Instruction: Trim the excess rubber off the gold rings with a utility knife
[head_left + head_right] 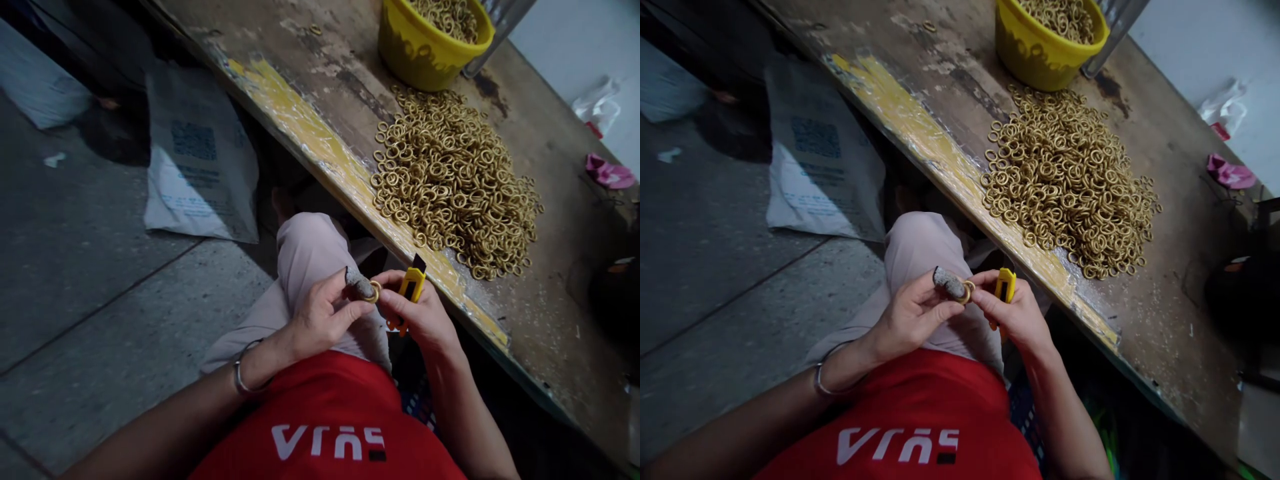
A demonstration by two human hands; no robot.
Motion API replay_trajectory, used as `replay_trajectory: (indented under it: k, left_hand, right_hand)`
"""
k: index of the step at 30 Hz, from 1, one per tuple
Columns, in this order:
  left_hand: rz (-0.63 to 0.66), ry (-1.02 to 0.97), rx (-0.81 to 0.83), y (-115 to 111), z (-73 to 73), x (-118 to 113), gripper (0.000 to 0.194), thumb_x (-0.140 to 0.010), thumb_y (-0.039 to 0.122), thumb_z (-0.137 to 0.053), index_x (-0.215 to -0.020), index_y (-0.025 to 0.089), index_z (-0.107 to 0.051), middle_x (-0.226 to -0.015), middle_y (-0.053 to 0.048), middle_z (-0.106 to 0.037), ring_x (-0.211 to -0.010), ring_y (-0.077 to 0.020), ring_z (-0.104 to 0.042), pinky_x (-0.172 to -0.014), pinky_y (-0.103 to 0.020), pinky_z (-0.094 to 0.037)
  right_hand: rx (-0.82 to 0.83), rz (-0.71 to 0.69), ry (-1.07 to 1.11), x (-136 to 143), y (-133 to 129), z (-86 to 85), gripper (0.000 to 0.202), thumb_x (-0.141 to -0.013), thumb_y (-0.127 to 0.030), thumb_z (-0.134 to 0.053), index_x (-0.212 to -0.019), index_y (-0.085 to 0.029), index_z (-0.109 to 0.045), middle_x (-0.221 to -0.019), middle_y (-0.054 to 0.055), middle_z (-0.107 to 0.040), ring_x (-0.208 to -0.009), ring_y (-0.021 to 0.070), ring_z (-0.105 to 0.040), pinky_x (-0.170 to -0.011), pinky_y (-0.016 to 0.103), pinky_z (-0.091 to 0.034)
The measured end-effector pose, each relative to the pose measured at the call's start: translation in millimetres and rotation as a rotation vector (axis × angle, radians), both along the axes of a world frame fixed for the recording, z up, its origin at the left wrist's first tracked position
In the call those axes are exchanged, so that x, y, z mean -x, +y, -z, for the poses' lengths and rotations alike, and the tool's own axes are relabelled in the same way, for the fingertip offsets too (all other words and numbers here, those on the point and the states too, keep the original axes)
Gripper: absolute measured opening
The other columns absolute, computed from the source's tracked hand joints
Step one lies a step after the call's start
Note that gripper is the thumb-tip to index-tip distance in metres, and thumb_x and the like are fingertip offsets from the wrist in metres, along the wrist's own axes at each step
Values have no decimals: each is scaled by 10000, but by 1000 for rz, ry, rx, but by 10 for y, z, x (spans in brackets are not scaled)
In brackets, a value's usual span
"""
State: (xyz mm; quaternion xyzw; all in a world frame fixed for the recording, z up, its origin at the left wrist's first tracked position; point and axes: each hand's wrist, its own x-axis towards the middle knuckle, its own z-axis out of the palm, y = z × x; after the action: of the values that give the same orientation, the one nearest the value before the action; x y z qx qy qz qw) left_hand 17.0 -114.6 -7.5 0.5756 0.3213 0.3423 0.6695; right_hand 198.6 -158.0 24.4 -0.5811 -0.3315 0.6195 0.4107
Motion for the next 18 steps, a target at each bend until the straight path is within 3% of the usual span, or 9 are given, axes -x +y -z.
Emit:
replay_trajectory:
  k: [3,7,13,18]
  left_hand:
    - [-27,-67,80,-27,22,-15,138,-863,220,-675,-980,171,-621,-1004,-68,-719,-921,-193,-690,-822,-297,-555]
    - [-18,-158,197,-51,4,-50,168,-889,265,-684,-984,170,-583,-882,-38,-692,-803,-155,-677,-753,-267,-556]
    - [28,-279,364,-114,26,-102,306,-1002,443,-516,-1167,185,-505,-814,-33,-695,-674,-156,-680,-659,-290,-568]
    - [-84,-110,178,-128,77,-166,332,-841,320,-753,-1089,190,-574,-973,-47,-720,-830,-160,-697,-704,-248,-561]
  right_hand:
    - [-46,16,-62,35,-16,-64,282,-793,-425,-793,-957,-200,-748,-627,-38,-573,-474,77,-440,-420,199,-361]
    - [-110,90,-94,75,-33,-65,224,-834,-415,-758,-914,-209,-723,-686,-30,-601,-481,73,-448,-411,195,-357]
    - [25,119,69,23,-54,36,321,-795,-469,-776,-747,-196,-612,-522,-75,-468,-420,74,-392,-387,196,-337]
    - [31,198,106,36,-76,93,331,-800,-465,-771,-758,-197,-581,-530,-80,-457,-427,70,-387,-390,189,-313]
